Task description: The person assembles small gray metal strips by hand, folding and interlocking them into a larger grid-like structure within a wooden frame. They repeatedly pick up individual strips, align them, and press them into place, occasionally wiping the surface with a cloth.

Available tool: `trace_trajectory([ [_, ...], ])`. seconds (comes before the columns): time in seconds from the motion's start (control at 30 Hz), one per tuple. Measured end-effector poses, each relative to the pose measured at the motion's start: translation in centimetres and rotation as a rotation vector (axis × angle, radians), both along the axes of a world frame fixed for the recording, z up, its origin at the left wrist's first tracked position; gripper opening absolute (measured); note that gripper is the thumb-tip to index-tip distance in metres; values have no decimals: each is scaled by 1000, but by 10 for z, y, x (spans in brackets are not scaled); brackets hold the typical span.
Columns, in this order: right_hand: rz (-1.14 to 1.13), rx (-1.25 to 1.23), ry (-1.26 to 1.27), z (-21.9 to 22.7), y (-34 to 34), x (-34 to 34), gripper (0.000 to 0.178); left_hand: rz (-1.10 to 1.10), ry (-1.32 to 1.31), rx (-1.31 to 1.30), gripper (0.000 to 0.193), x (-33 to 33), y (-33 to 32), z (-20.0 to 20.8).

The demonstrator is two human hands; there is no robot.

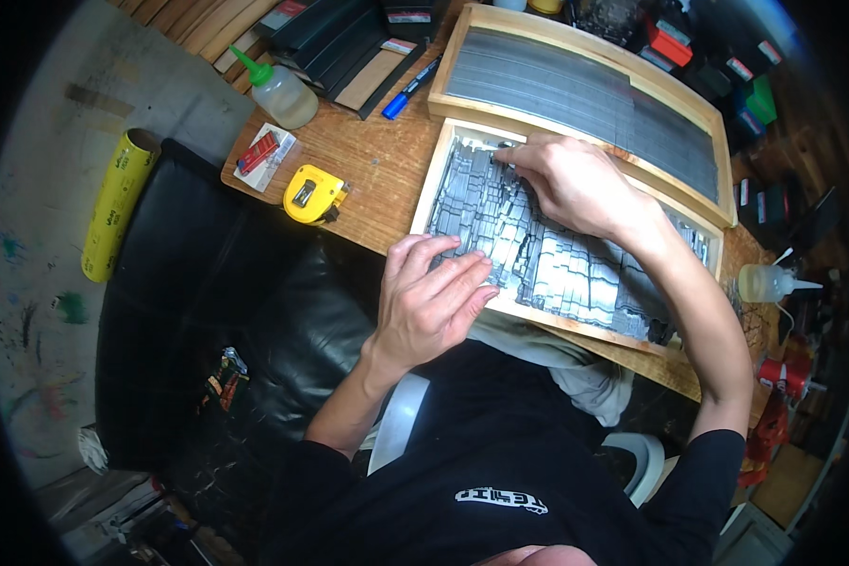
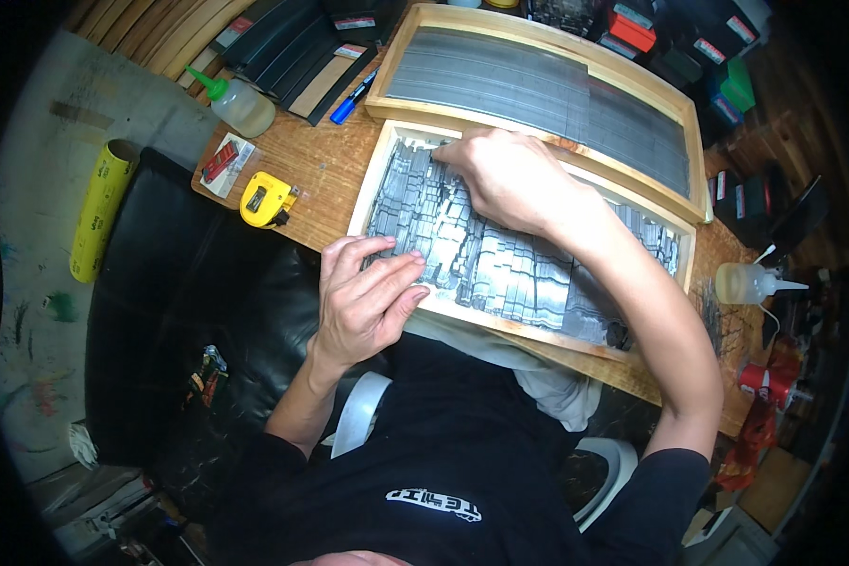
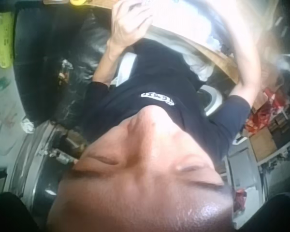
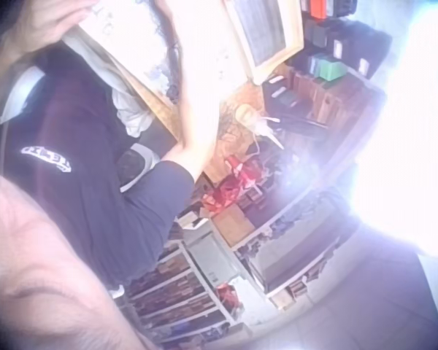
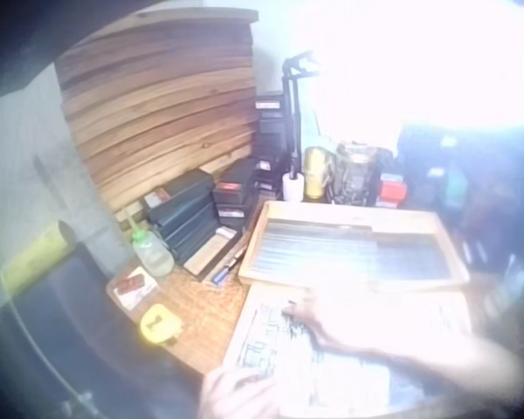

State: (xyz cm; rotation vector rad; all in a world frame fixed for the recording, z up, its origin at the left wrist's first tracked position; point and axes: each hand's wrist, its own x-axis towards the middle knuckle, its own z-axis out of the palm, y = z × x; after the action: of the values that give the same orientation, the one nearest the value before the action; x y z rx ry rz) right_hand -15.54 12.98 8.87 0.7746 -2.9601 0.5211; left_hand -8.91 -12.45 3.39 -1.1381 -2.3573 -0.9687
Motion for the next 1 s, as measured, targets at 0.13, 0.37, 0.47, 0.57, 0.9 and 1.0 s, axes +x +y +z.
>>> trace_trajectory([
  [0.13, -1, 16, 27, -7, 0, -2, 21, -9, -2, -2, 26, 0, 0, 0],
  [0.37, -31, 85, -13, -2, 7, 1, 17, -36, -18, 3, 25, -1, 0, 2],
  [0.47, -42, -28, 59, -4, 4, 0, 18, -31, -23, 57, 25, -2, -1, 0],
  [0.57, -61, -143, -66, -6, -5, -3, 20, 12, 16, 75, 25, 0, -2, -1],
  [0.9, -188, -146, -263, 3, -21, -6, 20, -15, 77, 28, 26, 2, -4, -3],
  [1.0, -280, -211, -319, 4, -23, -9, 21, -22, 83, 36, 25, 1, -4, -4],
])
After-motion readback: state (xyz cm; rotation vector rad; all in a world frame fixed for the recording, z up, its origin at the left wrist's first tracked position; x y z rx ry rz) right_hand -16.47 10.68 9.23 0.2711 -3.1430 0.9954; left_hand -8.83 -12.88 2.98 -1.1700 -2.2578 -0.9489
